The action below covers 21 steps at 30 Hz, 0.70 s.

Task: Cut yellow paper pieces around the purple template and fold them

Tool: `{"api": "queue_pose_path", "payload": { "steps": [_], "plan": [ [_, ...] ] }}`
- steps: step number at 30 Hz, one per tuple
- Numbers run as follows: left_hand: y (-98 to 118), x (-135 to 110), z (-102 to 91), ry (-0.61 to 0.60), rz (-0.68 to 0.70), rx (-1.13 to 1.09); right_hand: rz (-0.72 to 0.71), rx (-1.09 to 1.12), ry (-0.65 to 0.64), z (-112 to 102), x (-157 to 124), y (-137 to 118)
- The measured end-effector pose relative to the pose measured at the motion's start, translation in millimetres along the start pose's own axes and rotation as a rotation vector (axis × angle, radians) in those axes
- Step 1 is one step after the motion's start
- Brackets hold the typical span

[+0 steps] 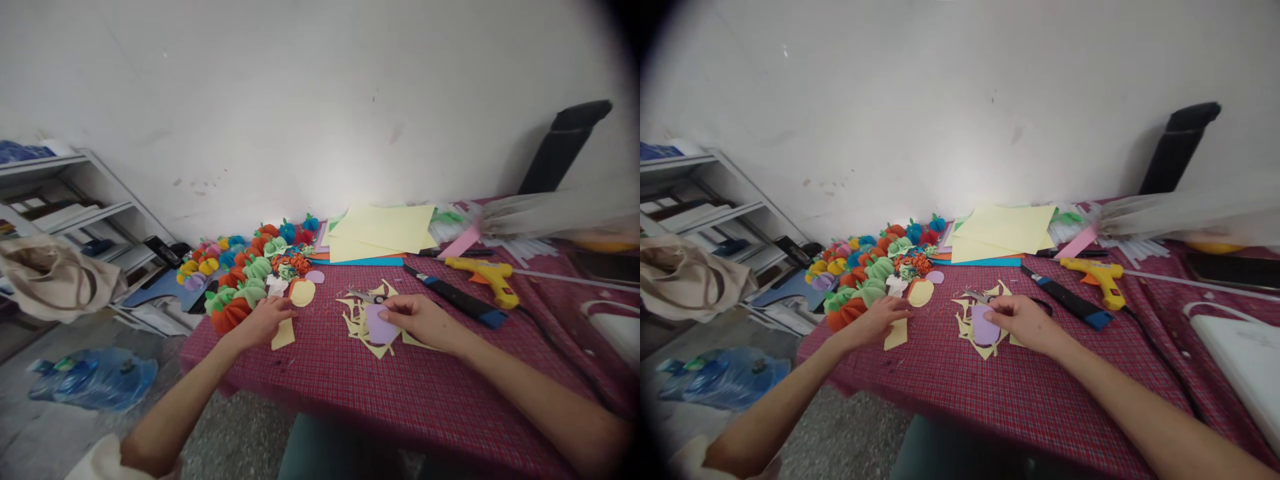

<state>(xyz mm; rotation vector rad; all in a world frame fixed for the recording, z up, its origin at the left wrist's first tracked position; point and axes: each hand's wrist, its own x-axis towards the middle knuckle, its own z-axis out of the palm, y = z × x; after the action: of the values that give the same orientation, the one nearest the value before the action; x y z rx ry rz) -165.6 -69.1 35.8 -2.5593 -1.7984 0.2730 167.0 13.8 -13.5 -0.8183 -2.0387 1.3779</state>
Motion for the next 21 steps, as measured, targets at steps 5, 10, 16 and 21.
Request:
{"api": "queue_pose_path", "payload": {
  "steps": [5, 10, 16, 21],
  "plan": [
    [2.9, -0.7, -0.1, -0.028, 0.042, 0.069, 0.039, -0.002, 0.002, -0.7, -0.2, -3.4],
    [-1.2, -2.4, 1.3, 0.006, 0.063, 0.113, 0.046, 0.008, -0.029, -0.2, -0.7, -2.2],
    [0.7, -3.8, -0.4, 0.033, 0.039, 0.145, 0.038, 0.011, -0.023, -2.2, 0.7, 4.7],
    [0.4, -6.9, -1.5, 0.049, 0.03, 0.19, 0.046, 0.017, -0.034, -2.3, 1.6, 7.9]
  ]
}}
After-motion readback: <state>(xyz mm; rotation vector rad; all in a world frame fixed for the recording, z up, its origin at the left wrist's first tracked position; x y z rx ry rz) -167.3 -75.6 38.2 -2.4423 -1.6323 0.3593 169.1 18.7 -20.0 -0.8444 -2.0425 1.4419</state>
